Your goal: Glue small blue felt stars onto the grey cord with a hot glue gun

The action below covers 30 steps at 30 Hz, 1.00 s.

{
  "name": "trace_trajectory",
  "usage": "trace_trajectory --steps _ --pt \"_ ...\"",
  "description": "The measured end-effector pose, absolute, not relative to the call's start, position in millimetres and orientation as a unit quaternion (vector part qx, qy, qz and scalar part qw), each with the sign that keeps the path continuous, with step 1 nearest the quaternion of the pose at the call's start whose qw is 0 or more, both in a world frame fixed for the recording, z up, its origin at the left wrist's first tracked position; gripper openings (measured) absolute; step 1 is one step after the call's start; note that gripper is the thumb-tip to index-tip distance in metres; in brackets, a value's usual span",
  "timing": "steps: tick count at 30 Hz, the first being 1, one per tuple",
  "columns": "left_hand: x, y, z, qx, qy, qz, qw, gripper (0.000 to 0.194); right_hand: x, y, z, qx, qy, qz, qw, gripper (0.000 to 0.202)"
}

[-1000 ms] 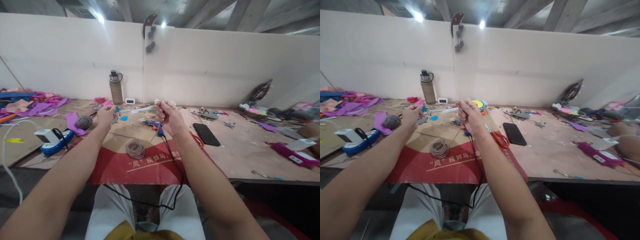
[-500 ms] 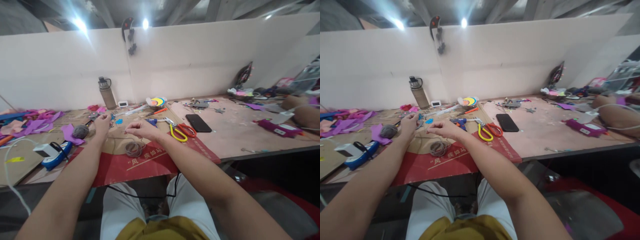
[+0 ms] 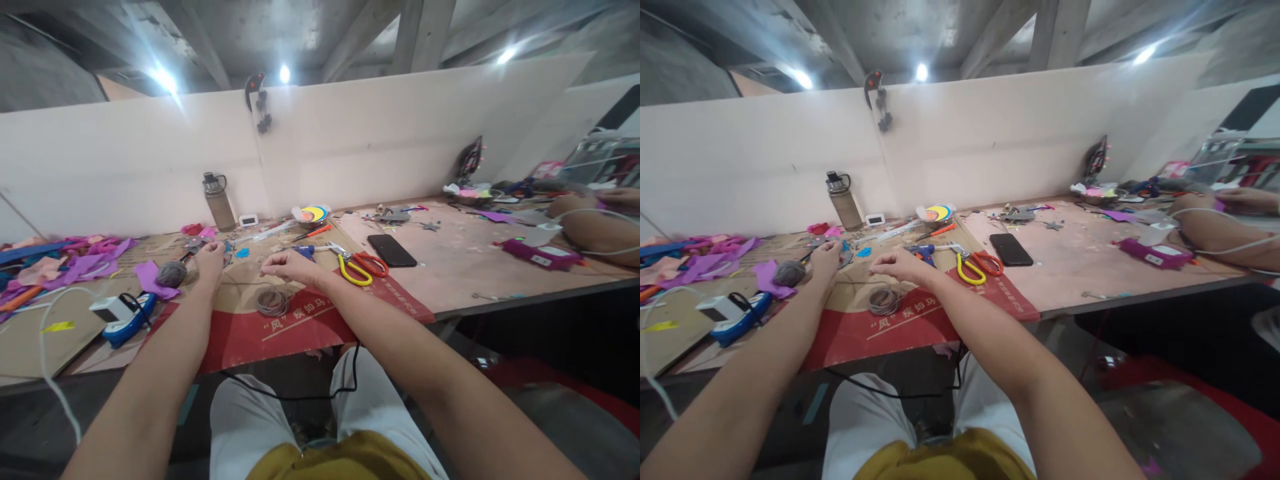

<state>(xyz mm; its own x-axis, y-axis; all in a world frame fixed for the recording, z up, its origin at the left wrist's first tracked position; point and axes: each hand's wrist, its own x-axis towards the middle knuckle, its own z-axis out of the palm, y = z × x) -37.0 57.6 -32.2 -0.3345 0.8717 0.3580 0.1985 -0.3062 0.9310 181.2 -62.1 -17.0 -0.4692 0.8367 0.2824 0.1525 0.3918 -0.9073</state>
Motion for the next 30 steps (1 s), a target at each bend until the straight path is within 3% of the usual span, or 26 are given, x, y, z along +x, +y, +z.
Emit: trace_trajectory --steps 5,9,16,23,30 --pt "-36.7 54.8 -29.6 0.517 0.51 0.621 0.294 0.014 180.3 -70.0 -10.6 -0.301 -0.799 0.393 0.342 0.038" --pt "-31.1 53.6 -26.1 0.536 0.49 0.602 0.333 0.016 177.3 -61.2 -15.9 -0.316 -0.804 0.311 0.396 0.051" --pt "-8.7 41.6 -19.1 0.591 0.432 0.553 0.397 0.024 178.9 -41.1 -27.3 -0.471 -0.657 0.199 0.554 0.013" --pt "15.6 13.7 -11.0 0.652 0.367 0.523 0.408 0.022 172.5 -39.2 -24.8 -0.486 -0.624 0.189 0.582 0.018" --pt "22.7 2.0 -12.0 0.683 0.365 0.506 0.38 0.019 169.7 -47.1 -18.2 -0.466 -0.629 0.204 0.588 0.006"
